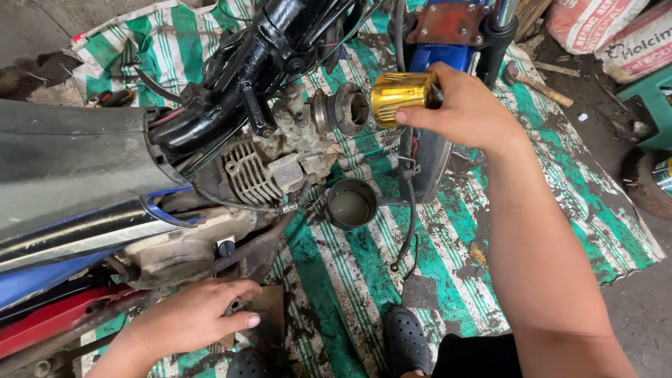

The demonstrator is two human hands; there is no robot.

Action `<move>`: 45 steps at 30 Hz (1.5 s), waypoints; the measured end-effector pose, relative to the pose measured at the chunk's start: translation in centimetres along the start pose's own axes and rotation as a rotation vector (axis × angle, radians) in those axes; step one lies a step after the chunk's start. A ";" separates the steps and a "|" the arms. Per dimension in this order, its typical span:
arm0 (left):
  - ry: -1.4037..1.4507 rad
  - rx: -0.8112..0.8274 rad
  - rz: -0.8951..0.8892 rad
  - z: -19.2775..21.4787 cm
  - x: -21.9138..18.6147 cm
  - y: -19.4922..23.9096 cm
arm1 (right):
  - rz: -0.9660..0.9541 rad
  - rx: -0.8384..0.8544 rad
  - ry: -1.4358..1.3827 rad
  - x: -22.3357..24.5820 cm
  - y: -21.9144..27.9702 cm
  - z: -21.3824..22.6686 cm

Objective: The person is working on the engine area of a motorcycle, specifically removing and inspecting the air filter assembly.

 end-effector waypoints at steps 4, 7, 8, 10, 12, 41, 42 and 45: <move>0.006 -0.009 -0.001 -0.1 0.3 -0.2 | 0.114 -0.026 0.054 2.7 0.8 -1.3; 0.000 0.006 -0.010 0.0 -0.3 0.1 | 0.142 -0.041 0.087 4.3 1.2 -2.3; 0.008 0.027 0.004 0.1 -0.5 0.4 | 0.145 -0.043 0.105 4.7 1.2 -2.6; 0.001 0.007 -0.011 -0.1 -0.1 0.2 | 0.153 -0.041 0.103 4.7 1.1 -2.6; -0.005 -0.014 -0.027 -0.1 -0.2 0.3 | 0.162 -0.038 0.102 4.6 1.1 -2.6; -0.048 -0.111 -0.117 -0.2 -0.2 0.4 | 0.173 -0.120 0.218 5.7 1.4 -1.5; -0.047 -0.111 -0.116 0.0 -0.3 0.5 | 0.174 -0.119 0.218 5.8 1.5 -1.5; -0.030 -0.078 -0.076 0.0 -0.1 0.4 | 0.155 -0.102 0.191 5.9 1.4 -1.9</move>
Point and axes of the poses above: each hand's wrist, its own y-axis away from the middle knuckle, its own z-axis out of the back of the hand, x = y × z, the point moved 10 cm from there along -y, towards the middle knuckle, and after that the axes turned 9 degrees about -z, right-handed, at the moved point
